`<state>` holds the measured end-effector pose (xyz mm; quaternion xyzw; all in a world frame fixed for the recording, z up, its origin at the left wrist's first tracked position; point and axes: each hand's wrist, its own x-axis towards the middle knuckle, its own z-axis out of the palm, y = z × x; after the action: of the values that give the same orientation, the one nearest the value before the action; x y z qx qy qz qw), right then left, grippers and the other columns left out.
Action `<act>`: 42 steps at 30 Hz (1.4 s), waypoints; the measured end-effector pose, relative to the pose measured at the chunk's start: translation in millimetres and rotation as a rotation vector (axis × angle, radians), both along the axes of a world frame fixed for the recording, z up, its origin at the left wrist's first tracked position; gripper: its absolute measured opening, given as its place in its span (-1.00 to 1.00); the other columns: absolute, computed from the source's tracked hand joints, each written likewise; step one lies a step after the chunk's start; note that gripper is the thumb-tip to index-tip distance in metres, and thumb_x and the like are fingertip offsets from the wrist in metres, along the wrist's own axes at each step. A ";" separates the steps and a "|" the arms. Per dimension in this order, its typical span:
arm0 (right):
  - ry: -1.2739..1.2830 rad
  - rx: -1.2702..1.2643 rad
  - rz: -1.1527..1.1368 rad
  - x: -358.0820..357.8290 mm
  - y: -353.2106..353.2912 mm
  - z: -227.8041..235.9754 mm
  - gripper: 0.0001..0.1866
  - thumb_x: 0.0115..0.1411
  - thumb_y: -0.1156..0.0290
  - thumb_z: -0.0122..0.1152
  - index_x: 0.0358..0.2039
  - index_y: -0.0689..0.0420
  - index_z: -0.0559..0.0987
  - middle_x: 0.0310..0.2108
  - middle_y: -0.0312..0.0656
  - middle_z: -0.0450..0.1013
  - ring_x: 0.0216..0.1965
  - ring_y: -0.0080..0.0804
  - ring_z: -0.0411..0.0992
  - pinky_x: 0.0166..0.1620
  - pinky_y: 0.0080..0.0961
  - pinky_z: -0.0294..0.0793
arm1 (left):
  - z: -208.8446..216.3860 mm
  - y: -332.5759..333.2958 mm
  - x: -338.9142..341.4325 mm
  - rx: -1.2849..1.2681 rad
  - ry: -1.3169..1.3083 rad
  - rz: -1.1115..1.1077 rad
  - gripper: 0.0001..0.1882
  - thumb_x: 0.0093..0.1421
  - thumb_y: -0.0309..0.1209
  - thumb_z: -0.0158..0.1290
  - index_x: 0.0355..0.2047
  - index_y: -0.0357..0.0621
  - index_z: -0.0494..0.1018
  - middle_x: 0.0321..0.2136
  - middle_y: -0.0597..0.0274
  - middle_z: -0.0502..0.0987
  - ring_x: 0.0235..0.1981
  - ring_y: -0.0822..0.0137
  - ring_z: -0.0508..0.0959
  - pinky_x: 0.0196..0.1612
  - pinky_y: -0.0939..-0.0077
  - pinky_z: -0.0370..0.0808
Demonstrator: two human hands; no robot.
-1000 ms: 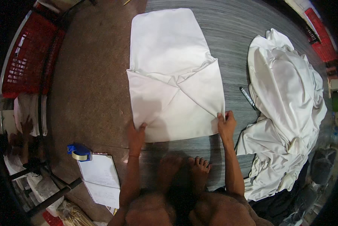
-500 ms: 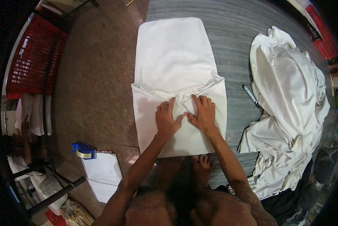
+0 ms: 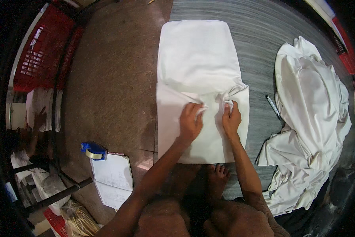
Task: The person folds a white hoodie on a table, smoothing the fabric, folding the sleeves inward, and folding the body into a compact rectangle. The folded hoodie is then placed on a growing stack of similar items.
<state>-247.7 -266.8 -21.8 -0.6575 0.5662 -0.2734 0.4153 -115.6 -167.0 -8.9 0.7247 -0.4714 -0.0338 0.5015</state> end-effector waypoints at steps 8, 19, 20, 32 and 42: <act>-0.002 -0.018 -0.013 -2.4 -4.2 -14.0 -0.67 0.32 0.23 0.04 -0.01 0.13 0.49 -0.28 0.02 0.55 -0.25 -0.05 0.53 -0.15 -0.23 0.44 | -24.7 -1.0 -12.6 0.234 0.083 -0.074 -0.69 0.11 -0.46 0.15 -0.10 -0.17 0.50 -0.17 0.07 0.49 -0.10 0.06 0.47 0.01 0.22 0.38; 0.038 -0.096 -0.058 -1.5 -6.9 -29.5 -0.66 0.33 0.22 0.01 -0.02 0.17 0.50 -0.35 0.06 0.55 -0.30 0.01 0.52 -0.19 -0.21 0.44 | -28.1 180.4 -1.6 0.905 -0.425 0.161 -0.33 0.35 -0.03 -0.12 0.29 -0.29 0.14 0.32 -0.40 -0.02 0.37 -0.29 -0.05 0.35 -0.10 -0.05; -0.046 -0.023 -0.034 -3.3 -9.9 -23.0 -0.65 0.34 0.24 -0.01 -0.02 0.21 0.49 -0.34 0.07 0.54 -0.29 -0.08 0.52 -0.18 -0.24 0.43 | -25.0 179.1 -6.1 0.945 -0.359 0.178 -0.30 0.35 -0.03 -0.12 0.31 -0.27 0.10 0.33 -0.41 -0.09 0.38 -0.30 -0.11 0.36 -0.11 -0.09; -0.219 -0.289 0.019 -15.5 -0.5 34.7 -0.73 0.36 0.32 -0.06 -0.15 0.28 0.46 -0.29 0.02 0.42 -0.20 -0.14 0.44 -0.12 -0.32 0.39 | -37.7 25.1 -31.5 0.706 -0.254 -0.238 -0.28 0.34 0.04 -0.12 0.34 -0.17 0.10 0.37 -0.11 0.02 0.41 -0.05 -0.04 0.39 -0.06 -0.11; -0.162 -0.319 0.286 -25.1 50.0 33.8 -0.86 0.30 0.53 0.02 -0.24 0.27 0.54 -0.34 -0.03 0.46 -0.28 -0.15 0.44 -0.16 -0.36 0.42 | -14.4 -12.6 3.4 0.263 1.305 -0.058 -0.66 0.33 -0.41 -0.02 0.06 -0.30 0.42 -0.20 0.24 0.56 -0.20 0.44 0.53 -0.24 0.51 0.54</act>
<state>-272.8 -216.8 12.0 -0.7643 0.3816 -0.3496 0.3847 -112.2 -179.5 -23.3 0.5978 -0.0821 -0.5363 0.5902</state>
